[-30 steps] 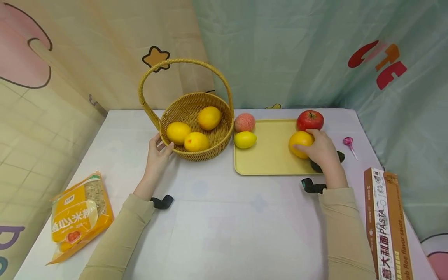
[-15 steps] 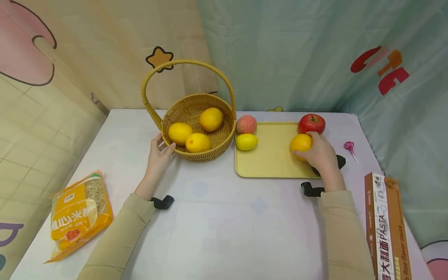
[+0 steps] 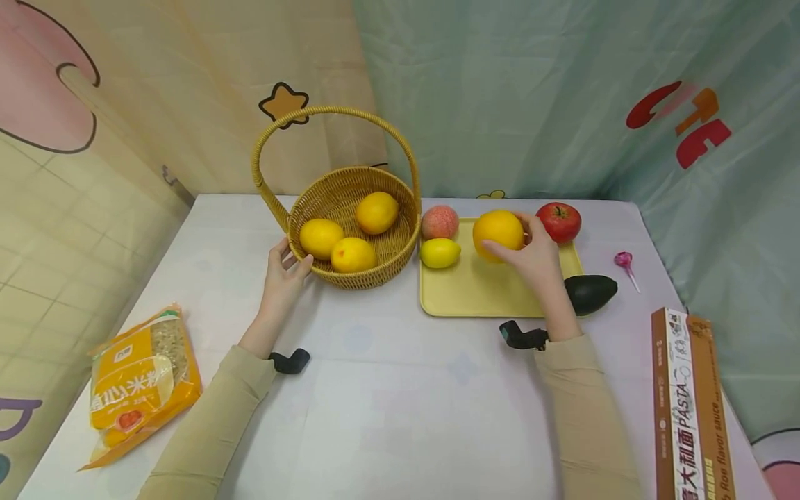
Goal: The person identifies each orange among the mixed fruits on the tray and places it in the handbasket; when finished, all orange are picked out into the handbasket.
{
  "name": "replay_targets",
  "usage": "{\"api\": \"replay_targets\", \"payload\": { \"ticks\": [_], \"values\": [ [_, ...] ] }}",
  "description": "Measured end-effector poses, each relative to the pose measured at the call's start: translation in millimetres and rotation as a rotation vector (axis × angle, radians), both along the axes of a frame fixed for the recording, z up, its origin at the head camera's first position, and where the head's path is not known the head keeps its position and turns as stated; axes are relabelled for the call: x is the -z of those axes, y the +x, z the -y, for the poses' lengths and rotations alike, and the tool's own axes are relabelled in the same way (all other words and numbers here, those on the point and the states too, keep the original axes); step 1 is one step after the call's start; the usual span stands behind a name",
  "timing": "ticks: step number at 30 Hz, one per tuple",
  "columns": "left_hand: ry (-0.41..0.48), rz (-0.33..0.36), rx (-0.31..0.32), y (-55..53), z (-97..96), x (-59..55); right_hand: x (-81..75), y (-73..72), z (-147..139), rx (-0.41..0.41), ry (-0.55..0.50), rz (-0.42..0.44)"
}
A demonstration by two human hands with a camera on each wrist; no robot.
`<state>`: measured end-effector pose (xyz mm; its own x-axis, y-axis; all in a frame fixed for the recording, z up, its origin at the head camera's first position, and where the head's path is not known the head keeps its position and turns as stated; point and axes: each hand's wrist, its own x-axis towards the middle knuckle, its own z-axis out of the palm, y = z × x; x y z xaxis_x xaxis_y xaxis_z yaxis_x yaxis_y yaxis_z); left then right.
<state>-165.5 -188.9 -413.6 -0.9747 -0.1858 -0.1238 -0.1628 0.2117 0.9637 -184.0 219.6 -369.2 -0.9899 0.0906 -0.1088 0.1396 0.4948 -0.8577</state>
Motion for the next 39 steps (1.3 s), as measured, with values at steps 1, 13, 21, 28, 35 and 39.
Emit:
{"api": "replay_targets", "payload": {
  "ticks": [1,13,21,28,35,39],
  "values": [
    [-0.002,-0.002,0.000,-0.1,0.2,0.1,-1.9,-1.6,7,-0.002,-0.021,-0.002],
    [0.005,0.015,-0.004,1.9,2.3,0.3,-6.7,-30.1,96,-0.146,-0.206,-0.100],
    [0.003,0.007,-0.005,3.1,1.2,1.3,3.5,-44.9,154,-0.239,-0.161,-0.138],
    [0.001,-0.008,-0.006,2.6,0.0,1.5,17.9,-52.7,171,-0.235,-0.031,-0.147],
    [-0.015,-0.003,-0.003,3.3,0.4,1.8,19.5,-54.1,170,-0.247,0.020,-0.151],
    [-0.007,-0.004,0.001,3.6,0.1,1.4,20.7,-55.1,167,-0.300,0.074,-0.164]
  ]
}}
